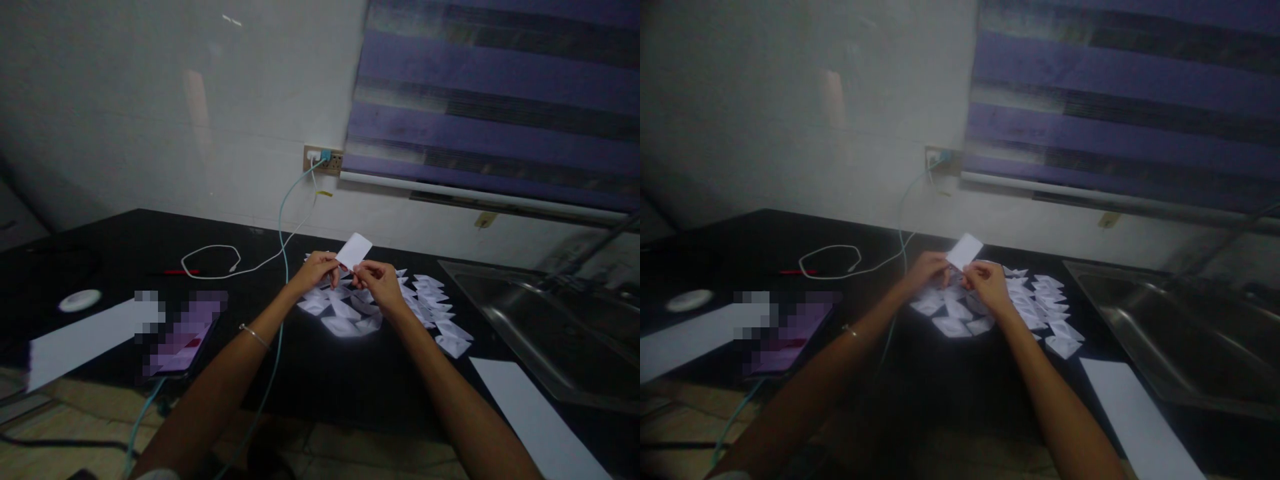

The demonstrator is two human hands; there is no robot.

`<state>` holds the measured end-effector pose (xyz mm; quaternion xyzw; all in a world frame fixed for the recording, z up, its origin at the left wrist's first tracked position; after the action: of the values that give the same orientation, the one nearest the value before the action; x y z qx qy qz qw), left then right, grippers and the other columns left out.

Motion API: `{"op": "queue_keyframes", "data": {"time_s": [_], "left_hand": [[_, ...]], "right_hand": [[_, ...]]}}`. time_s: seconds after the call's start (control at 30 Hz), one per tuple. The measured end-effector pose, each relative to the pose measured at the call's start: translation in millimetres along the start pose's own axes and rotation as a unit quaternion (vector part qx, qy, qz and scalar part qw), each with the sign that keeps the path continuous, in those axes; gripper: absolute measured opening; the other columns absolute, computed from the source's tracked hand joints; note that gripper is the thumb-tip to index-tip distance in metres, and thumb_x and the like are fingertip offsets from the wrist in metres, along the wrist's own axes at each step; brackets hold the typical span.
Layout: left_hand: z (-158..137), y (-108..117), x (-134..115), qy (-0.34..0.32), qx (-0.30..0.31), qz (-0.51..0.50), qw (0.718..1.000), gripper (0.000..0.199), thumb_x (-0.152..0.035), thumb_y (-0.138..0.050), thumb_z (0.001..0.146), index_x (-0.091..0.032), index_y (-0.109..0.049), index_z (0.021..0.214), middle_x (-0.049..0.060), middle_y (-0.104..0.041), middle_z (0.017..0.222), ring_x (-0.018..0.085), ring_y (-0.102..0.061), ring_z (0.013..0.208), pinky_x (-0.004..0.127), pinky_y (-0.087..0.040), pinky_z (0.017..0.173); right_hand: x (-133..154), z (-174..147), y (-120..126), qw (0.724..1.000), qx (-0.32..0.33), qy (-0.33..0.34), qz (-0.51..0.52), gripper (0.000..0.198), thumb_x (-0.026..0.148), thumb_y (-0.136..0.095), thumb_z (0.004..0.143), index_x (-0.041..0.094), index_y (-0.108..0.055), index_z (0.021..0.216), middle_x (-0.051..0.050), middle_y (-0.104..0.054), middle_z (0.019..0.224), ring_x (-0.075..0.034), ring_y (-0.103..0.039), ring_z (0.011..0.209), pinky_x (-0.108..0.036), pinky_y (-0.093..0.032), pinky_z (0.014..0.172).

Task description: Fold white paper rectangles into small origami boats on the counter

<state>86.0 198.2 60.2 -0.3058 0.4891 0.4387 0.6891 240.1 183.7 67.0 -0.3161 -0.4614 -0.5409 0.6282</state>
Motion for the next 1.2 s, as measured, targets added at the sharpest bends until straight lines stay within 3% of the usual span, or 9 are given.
{"op": "queue_keyframes", "data": {"time_s": [0.17, 0.27, 0.33, 0.47, 0.63, 1.0, 1.2], "left_hand": [[2.1, 3.0, 8.0, 0.000, 0.084, -0.046, 0.995, 0.038, -0.048, -0.060, 0.082, -0.010, -0.066, 0.082, 0.005, -0.063, 0.052, 0.009, -0.049, 0.037, 0.021, -0.019, 0.037], [1.2, 1.6, 13.1, 0.030, 0.111, -0.036, 0.993, 0.053, -0.058, -0.046, 0.090, -0.011, -0.065, 0.079, 0.008, -0.063, 0.052, 0.008, -0.045, 0.035, 0.023, -0.018, 0.037], [-1.7, -1.8, 13.6, 0.048, 0.117, 0.000, 0.992, 0.053, -0.058, -0.044, 0.092, -0.012, -0.063, 0.075, 0.007, -0.062, 0.050, 0.008, -0.047, 0.037, 0.022, -0.023, 0.038], [-10.0, -7.8, 4.9, 0.043, 0.131, 0.030, 0.990, 0.042, -0.051, -0.059, 0.087, -0.015, -0.056, 0.065, 0.001, -0.056, 0.047, 0.011, -0.058, 0.046, 0.023, -0.040, 0.048], [-13.4, -0.4, -0.8, 0.060, 0.139, 0.008, 0.988, 0.038, -0.051, -0.065, 0.083, -0.015, -0.059, 0.069, -0.003, -0.052, 0.045, 0.012, -0.059, 0.047, 0.026, -0.048, 0.055], [-10.0, 10.2, 3.5, 0.059, 0.126, 0.045, 0.989, 0.034, -0.044, -0.063, 0.086, -0.012, -0.071, 0.079, -0.002, -0.056, 0.045, 0.010, -0.055, 0.043, 0.022, -0.043, 0.050], [-12.5, 2.0, 1.1, 0.047, 0.140, 0.112, 0.983, 0.042, -0.049, -0.058, 0.088, -0.014, -0.064, 0.067, 0.004, -0.062, 0.051, 0.008, -0.051, 0.042, 0.020, -0.034, 0.043]], "right_hand": [[-1.2, 1.1, 4.2, 1.000, 0.022, 0.013, -0.016, 0.023, 0.033, -0.067, 0.081, 0.014, -0.068, 0.067, 0.000, -0.062, 0.056, -0.010, -0.049, 0.048, -0.024, -0.036, 0.049], [0.1, -0.1, 2.6, 0.998, 0.058, 0.021, -0.035, 0.026, 0.033, -0.065, 0.083, 0.015, -0.067, 0.064, 0.000, -0.062, 0.057, -0.011, -0.050, 0.050, -0.024, -0.037, 0.051], [2.4, -2.1, -1.0, 0.995, 0.085, 0.027, -0.046, 0.027, 0.033, -0.064, 0.084, 0.015, -0.066, 0.063, -0.001, -0.061, 0.058, -0.011, -0.051, 0.052, -0.025, -0.038, 0.053], [6.3, -5.6, -8.4, 0.990, 0.124, 0.021, -0.056, 0.027, 0.034, -0.063, 0.084, 0.017, -0.066, 0.064, -0.001, -0.062, 0.059, -0.012, -0.052, 0.053, -0.026, -0.040, 0.055], [8.5, -3.7, -2.4, 0.992, 0.104, 0.019, -0.072, 0.030, 0.036, -0.064, 0.084, 0.016, -0.063, 0.061, -0.001, -0.060, 0.057, -0.012, -0.051, 0.052, -0.026, -0.038, 0.053], [9.6, -1.8, 5.2, 0.989, 0.105, 0.034, -0.103, 0.031, 0.034, -0.062, 0.085, 0.016, -0.061, 0.060, 0.000, -0.058, 0.055, -0.012, -0.050, 0.052, -0.025, -0.036, 0.053], [1.7, -9.5, -10.2, 0.972, 0.201, 0.008, -0.119, 0.029, 0.033, -0.061, 0.086, 0.017, -0.061, 0.061, 0.001, -0.059, 0.056, -0.011, -0.050, 0.051, -0.024, -0.036, 0.052]]}}
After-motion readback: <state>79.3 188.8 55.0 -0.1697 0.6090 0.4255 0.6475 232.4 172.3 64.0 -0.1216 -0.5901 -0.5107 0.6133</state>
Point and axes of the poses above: each hand's wrist, its own z-axis towards the middle knuckle, its own y-axis out of the back of the hand, x = y × z, the point moved 5 cm from there along z, towards the middle knuckle
